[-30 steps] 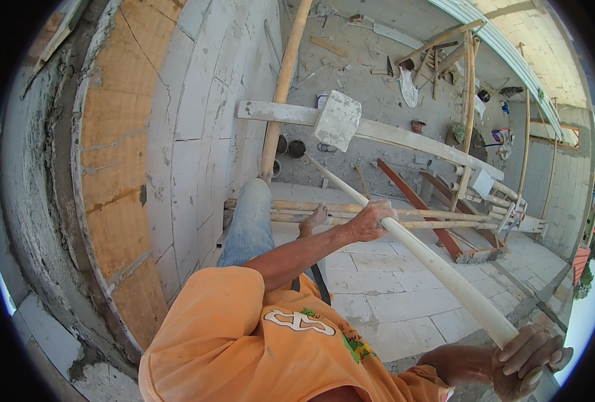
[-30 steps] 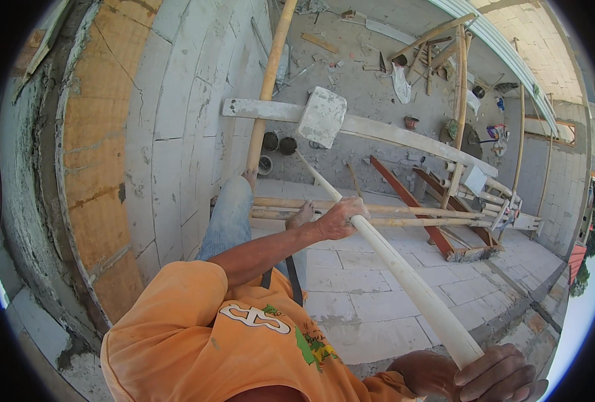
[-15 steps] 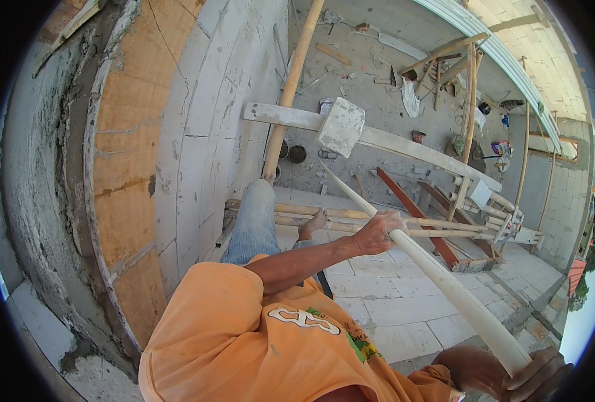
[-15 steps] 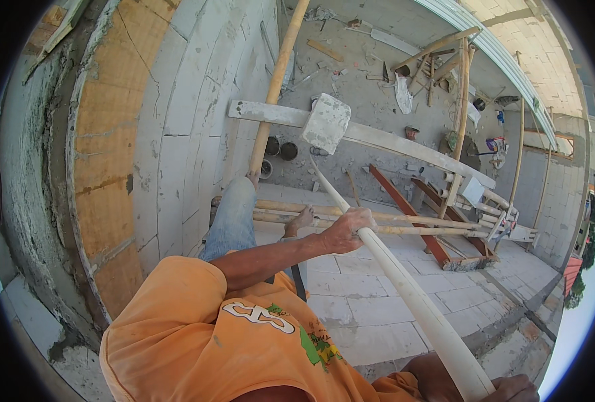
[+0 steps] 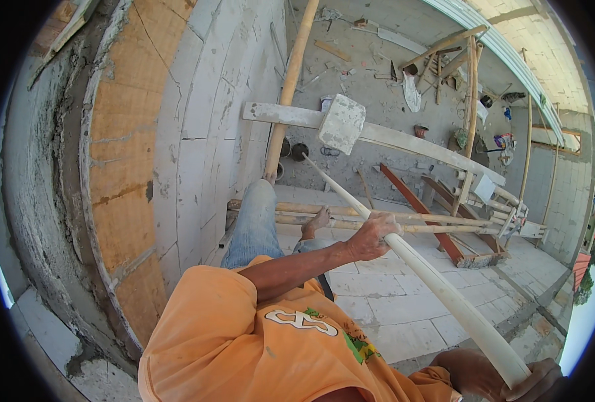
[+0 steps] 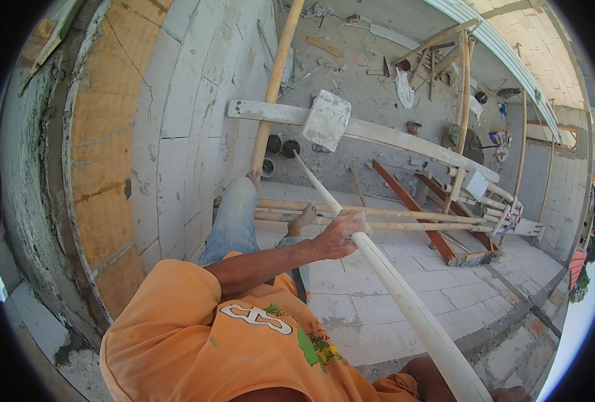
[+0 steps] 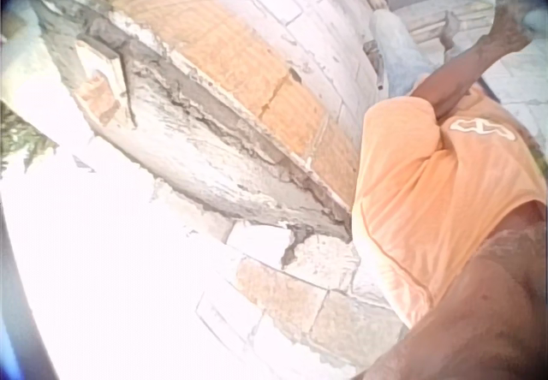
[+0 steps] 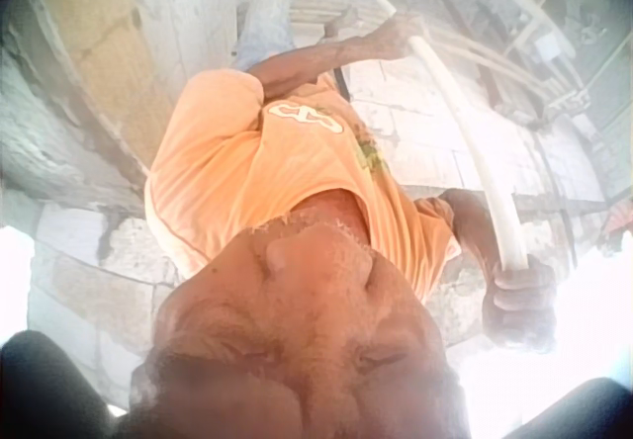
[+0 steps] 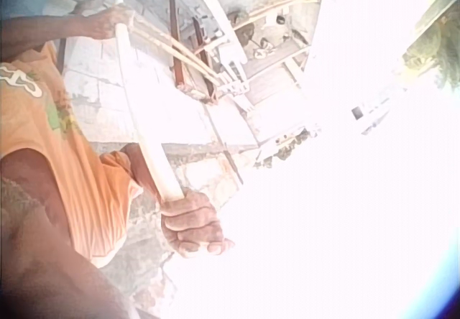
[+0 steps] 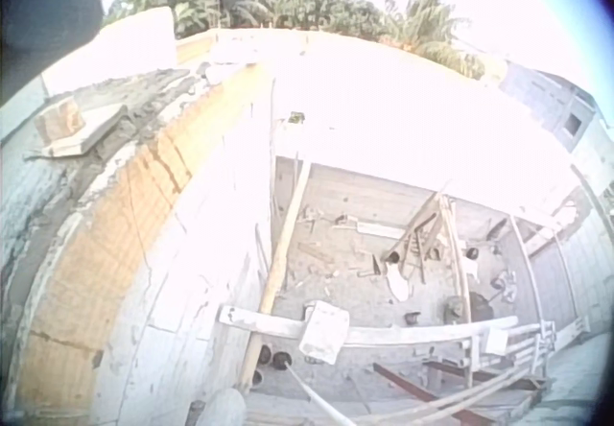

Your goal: The person uses a wooden float and a trowel to apply and smooth cement mortar onto the top of a wall, occasionally pouring more mortar from a bucket.

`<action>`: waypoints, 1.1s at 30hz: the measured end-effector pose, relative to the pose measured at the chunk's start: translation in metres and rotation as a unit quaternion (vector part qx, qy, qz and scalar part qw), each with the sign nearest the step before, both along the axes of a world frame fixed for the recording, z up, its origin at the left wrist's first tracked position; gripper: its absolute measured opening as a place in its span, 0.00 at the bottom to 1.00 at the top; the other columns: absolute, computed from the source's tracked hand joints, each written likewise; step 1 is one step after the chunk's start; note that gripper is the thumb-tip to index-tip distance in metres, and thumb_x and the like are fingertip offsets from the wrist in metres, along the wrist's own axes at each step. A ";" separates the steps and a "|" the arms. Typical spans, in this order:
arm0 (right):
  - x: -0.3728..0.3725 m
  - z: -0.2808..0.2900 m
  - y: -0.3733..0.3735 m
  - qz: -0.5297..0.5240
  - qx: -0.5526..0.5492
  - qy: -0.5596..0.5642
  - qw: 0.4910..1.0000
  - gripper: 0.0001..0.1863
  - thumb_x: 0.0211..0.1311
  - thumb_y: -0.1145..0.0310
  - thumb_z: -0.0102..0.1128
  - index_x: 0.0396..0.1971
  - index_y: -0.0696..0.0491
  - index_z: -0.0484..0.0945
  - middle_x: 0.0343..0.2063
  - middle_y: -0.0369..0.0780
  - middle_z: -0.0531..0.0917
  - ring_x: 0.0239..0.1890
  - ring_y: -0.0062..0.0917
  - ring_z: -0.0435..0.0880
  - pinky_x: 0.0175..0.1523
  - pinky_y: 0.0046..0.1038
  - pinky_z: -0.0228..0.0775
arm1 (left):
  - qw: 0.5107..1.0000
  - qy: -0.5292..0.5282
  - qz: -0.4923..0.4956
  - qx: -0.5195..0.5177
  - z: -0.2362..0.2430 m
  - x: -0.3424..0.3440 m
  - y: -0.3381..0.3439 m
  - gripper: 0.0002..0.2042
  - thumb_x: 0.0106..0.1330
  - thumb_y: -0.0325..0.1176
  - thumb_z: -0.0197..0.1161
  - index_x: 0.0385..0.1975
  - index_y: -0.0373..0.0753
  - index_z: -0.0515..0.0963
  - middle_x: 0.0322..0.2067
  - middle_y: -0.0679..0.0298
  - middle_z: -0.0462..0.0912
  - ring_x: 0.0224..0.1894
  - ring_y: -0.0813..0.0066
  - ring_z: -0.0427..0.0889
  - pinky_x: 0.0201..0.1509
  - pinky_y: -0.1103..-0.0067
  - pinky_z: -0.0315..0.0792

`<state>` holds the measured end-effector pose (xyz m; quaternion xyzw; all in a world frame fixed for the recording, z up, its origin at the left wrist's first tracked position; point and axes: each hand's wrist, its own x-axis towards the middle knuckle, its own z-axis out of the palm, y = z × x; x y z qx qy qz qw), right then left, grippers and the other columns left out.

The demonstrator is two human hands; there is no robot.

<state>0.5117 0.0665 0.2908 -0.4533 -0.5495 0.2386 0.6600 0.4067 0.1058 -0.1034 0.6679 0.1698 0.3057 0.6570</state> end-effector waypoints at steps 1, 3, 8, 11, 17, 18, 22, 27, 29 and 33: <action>0.002 -0.008 0.002 0.001 0.017 0.010 1.000 0.14 0.64 0.67 0.51 0.19 0.51 0.63 0.10 0.30 0.64 0.09 0.16 0.64 0.11 0.20 0.61 | 1.000 0.007 0.003 -0.004 -0.003 -0.001 0.002 0.09 0.49 0.23 0.66 0.30 0.39 0.77 0.28 0.61 0.74 0.36 0.58 0.74 0.43 0.68 0.64; 0.006 -0.019 -0.001 0.001 0.035 0.020 0.999 0.14 0.63 0.65 0.51 0.19 0.51 0.63 0.10 0.31 0.65 0.09 0.16 0.65 0.11 0.20 0.62 | 1.000 0.007 0.010 0.014 -0.014 -0.001 0.007 0.09 0.49 0.23 0.66 0.30 0.39 0.77 0.28 0.62 0.74 0.36 0.58 0.74 0.43 0.68 0.64; 0.008 -0.035 -0.008 -0.029 -0.019 0.009 0.999 0.11 0.60 0.64 0.54 0.22 0.52 0.67 0.12 0.34 0.66 0.11 0.21 0.66 0.13 0.25 0.66 | 0.999 0.026 -0.008 0.023 -0.037 -0.001 0.010 0.10 0.47 0.23 0.67 0.30 0.37 0.78 0.30 0.60 0.74 0.40 0.58 0.74 0.46 0.68 0.64; 0.009 -0.037 -0.011 -0.030 -0.058 0.008 0.998 0.09 0.60 0.65 0.54 0.24 0.53 0.70 0.16 0.34 0.68 0.16 0.24 0.69 0.17 0.28 0.70 | 0.999 0.031 -0.023 0.018 -0.044 -0.001 0.012 0.10 0.47 0.23 0.66 0.30 0.37 0.78 0.30 0.60 0.74 0.40 0.58 0.74 0.46 0.67 0.64; 0.006 -0.053 -0.006 -0.040 -0.060 0.044 0.996 0.07 0.61 0.68 0.56 0.32 0.55 0.72 0.20 0.36 0.68 0.20 0.27 0.71 0.21 0.30 0.72 | 0.999 0.025 -0.031 0.014 -0.061 0.000 0.017 0.10 0.46 0.22 0.64 0.30 0.38 0.78 0.30 0.60 0.74 0.39 0.57 0.73 0.47 0.67 0.64; 0.007 -0.057 -0.007 -0.044 -0.061 0.042 0.996 0.07 0.61 0.68 0.56 0.32 0.55 0.72 0.20 0.36 0.68 0.20 0.27 0.71 0.21 0.30 0.72 | 0.999 0.032 -0.030 0.017 -0.064 0.000 0.017 0.10 0.45 0.22 0.63 0.30 0.38 0.78 0.30 0.60 0.74 0.39 0.57 0.73 0.47 0.67 0.64; 0.003 -0.074 -0.004 -0.046 -0.069 0.045 0.996 0.09 0.61 0.68 0.57 0.36 0.56 0.72 0.19 0.36 0.68 0.19 0.26 0.70 0.21 0.31 0.71 | 0.998 0.042 -0.033 0.016 -0.083 0.001 0.019 0.11 0.45 0.22 0.62 0.30 0.37 0.78 0.30 0.59 0.74 0.39 0.57 0.73 0.47 0.67 0.64; 0.004 -0.085 0.001 -0.062 -0.043 0.054 0.996 0.10 0.61 0.68 0.57 0.37 0.57 0.71 0.19 0.36 0.67 0.18 0.26 0.69 0.21 0.31 0.70 | 0.999 0.023 -0.025 0.019 -0.092 0.007 0.019 0.11 0.44 0.20 0.62 0.30 0.38 0.77 0.29 0.60 0.74 0.38 0.58 0.73 0.44 0.68 0.65; 0.001 -0.088 0.005 -0.092 -0.047 0.064 0.993 0.10 0.60 0.69 0.57 0.38 0.58 0.72 0.19 0.36 0.66 0.18 0.26 0.68 0.20 0.31 0.69 | 0.999 0.019 -0.015 0.028 -0.092 0.007 0.020 0.11 0.45 0.17 0.61 0.29 0.38 0.77 0.28 0.62 0.74 0.36 0.59 0.74 0.42 0.69 0.65; 0.005 -0.090 -0.001 -0.068 -0.055 0.050 0.995 0.11 0.60 0.70 0.56 0.41 0.58 0.72 0.19 0.35 0.66 0.18 0.25 0.68 0.20 0.31 0.69 | 0.999 0.022 -0.029 0.014 -0.091 0.007 0.022 0.10 0.46 0.18 0.63 0.29 0.38 0.78 0.28 0.61 0.74 0.36 0.60 0.74 0.42 0.70 0.66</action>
